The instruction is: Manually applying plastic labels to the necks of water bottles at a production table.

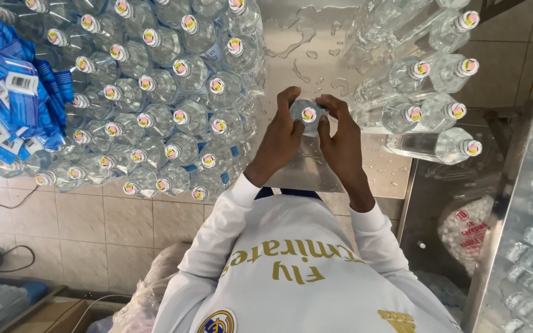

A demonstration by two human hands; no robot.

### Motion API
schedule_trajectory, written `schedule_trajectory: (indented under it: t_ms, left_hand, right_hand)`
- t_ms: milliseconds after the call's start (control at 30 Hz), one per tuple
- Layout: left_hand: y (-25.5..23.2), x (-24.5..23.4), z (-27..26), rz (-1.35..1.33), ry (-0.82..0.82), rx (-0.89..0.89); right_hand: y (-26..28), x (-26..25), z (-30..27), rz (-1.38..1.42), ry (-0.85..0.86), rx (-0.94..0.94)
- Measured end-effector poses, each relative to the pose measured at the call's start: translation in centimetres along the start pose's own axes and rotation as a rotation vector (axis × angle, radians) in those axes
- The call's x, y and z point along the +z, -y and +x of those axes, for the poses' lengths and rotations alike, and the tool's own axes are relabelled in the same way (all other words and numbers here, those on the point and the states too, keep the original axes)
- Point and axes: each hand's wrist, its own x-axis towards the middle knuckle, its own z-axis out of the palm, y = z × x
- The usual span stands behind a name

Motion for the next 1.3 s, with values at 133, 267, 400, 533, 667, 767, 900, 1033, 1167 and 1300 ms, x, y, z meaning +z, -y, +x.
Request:
schedule_trajectory:
  t_ms: [133,267,400,533,667,767,900,1033,1167,1300]
  left_hand:
    - [1.3,0.9,-0.4,-0.085,-0.070,-0.002]
    - [2.5,1.5,-0.3,-0.162,-0.139,-0.041]
    - [6.0,2.6,-0.3,-0.178,-0.175,-0.013]
    - [6.1,3.0,-0.9,-0.194,-0.199,0.014]
    - [6.8,3.4,-1.4,-0.243,-0.239,0.083]
    - [7.7,3.6,-0.9,-0.282,-0.238,0.078]
    - [8.6,3.9,-1.0,-0.273,-0.236,0.053]
    - [8.7,3.6,-1.3,-0.264,-0.251,0.065]
    - [8.3,3.2,-1.4,-0.282,-0.279,0.114]
    - [8.3,2.9,-2.3,-0.310,-0.362,0.183]
  right_hand:
    - [-1.2,1.3,-0.5,-0.022,-0.051,0.013]
    - [-1.8,2.1,-0.4,-0.055,-0.052,0.041]
    - [-2.9,2.4,-1.1,0.044,-0.041,0.074]
    - [-2.7,3.0,-1.8,0.089,-0.059,0.069]
    - [-3.8,3.9,-2.7,0.133,-0.075,0.029]
    - [-5.6,4.5,-2.7,0.181,-0.098,0.019]
    - [-6.0,4.7,-3.1,0.205,-0.081,0.025]
    - [-7.1,4.9,-3.6,0.197,-0.072,0.012]
    - [-7.8,4.9,-3.8,0.193,-0.043,-0.006]
    - [-7.5,4.9,-4.0,0.233,-0.037,-0.043]
